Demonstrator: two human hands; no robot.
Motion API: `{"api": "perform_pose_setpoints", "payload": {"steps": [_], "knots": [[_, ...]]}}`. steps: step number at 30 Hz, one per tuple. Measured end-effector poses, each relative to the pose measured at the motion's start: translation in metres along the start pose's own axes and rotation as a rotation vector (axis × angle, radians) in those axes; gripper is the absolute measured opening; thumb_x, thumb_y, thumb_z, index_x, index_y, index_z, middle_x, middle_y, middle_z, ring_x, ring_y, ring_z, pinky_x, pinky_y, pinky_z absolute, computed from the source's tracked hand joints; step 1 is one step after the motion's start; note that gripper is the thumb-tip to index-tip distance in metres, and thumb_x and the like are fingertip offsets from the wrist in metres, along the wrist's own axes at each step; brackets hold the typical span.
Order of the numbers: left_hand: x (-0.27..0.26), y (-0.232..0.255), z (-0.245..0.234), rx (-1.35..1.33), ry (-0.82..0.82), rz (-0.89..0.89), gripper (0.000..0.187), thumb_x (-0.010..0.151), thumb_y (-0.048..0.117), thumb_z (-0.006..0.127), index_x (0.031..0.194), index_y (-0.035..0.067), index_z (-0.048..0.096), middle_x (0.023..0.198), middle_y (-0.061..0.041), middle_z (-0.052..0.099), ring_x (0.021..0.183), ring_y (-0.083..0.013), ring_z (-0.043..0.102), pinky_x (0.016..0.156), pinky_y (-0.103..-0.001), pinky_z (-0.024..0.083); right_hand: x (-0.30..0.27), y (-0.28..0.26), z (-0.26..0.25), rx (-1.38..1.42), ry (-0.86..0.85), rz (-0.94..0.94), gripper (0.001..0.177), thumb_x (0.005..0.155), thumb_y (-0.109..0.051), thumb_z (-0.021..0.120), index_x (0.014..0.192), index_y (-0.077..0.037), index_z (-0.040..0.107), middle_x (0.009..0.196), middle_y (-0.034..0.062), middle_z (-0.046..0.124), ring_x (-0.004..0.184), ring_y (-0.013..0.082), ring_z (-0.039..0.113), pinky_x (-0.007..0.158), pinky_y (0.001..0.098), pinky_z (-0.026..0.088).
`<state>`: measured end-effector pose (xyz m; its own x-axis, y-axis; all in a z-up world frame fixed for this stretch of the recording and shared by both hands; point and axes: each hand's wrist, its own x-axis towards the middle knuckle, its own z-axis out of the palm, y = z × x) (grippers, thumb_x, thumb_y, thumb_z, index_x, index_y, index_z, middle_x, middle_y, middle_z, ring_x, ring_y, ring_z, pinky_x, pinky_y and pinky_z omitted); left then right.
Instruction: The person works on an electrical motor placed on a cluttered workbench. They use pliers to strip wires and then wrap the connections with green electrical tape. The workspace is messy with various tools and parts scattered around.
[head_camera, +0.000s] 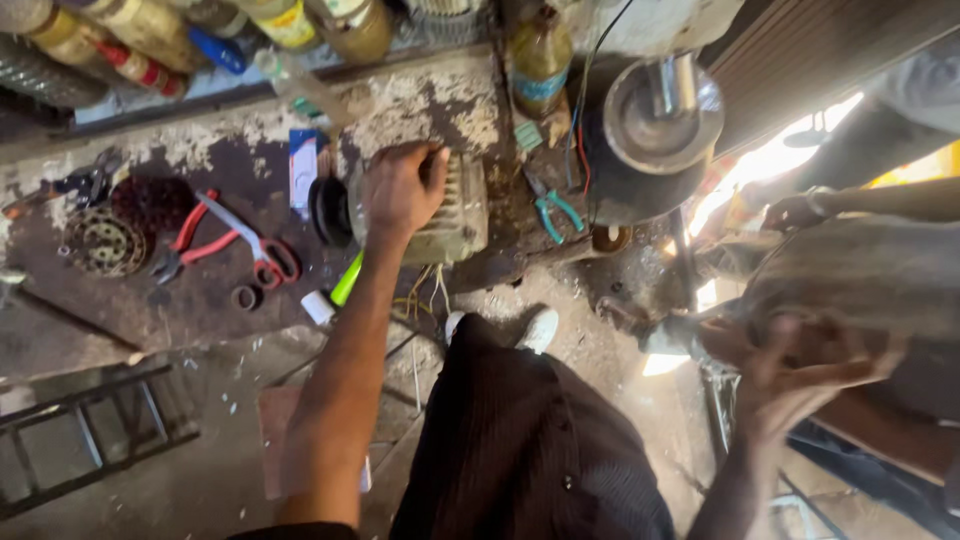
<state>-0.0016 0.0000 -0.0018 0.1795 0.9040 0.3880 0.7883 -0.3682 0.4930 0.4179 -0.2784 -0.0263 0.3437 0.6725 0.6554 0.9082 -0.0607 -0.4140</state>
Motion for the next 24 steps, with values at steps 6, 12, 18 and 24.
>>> {"api": "perform_pose_setpoints", "payload": {"steps": [6,12,18,24], "knots": [[-0.001,0.002,0.003,0.018,0.034,0.016,0.023,0.1,0.033,0.07,0.1,0.011,0.078,0.093,-0.013,0.076,0.085,-0.0358,0.072,0.076,-0.046,0.057,0.017,0.043,-0.035,-0.278,0.012,0.121,0.065,0.126,-0.03,0.055,0.16,-0.038,0.0,0.134,0.0228,0.055,0.114,0.0313,0.057,0.099,0.0501,0.051],[-0.005,-0.019,0.018,0.075,0.04,0.068,0.026,0.106,0.036,0.065,0.104,0.014,0.079,0.096,-0.016,0.076,0.086,-0.0374,0.071,0.077,-0.048,0.057,0.007,-0.001,-0.019,0.192,0.045,0.156,0.079,0.125,-0.03,0.058,0.167,-0.024,-0.009,0.14,0.0154,0.054,0.119,0.0245,0.057,0.106,0.045,0.05],[-0.022,-0.064,0.041,0.197,-0.069,0.01,0.045,0.114,0.057,0.057,0.105,0.019,0.079,0.081,-0.016,0.071,0.073,-0.0392,0.067,0.067,-0.049,0.054,0.006,-0.071,0.015,0.191,-0.131,0.315,0.076,0.097,-0.003,0.072,0.152,-0.024,0.025,0.132,0.0166,0.055,0.1,0.0222,0.069,0.1,0.0409,0.056],[-0.022,-0.091,0.053,0.145,-0.148,-0.066,0.05,0.117,0.054,0.052,0.106,0.013,0.079,0.082,-0.016,0.072,0.077,-0.0385,0.067,0.068,-0.049,0.054,0.013,-0.064,0.008,0.467,-0.082,0.464,0.102,0.1,-0.015,0.07,0.161,-0.01,-0.011,0.105,0.0147,0.073,0.088,0.021,0.073,0.075,0.0357,0.062]]}}
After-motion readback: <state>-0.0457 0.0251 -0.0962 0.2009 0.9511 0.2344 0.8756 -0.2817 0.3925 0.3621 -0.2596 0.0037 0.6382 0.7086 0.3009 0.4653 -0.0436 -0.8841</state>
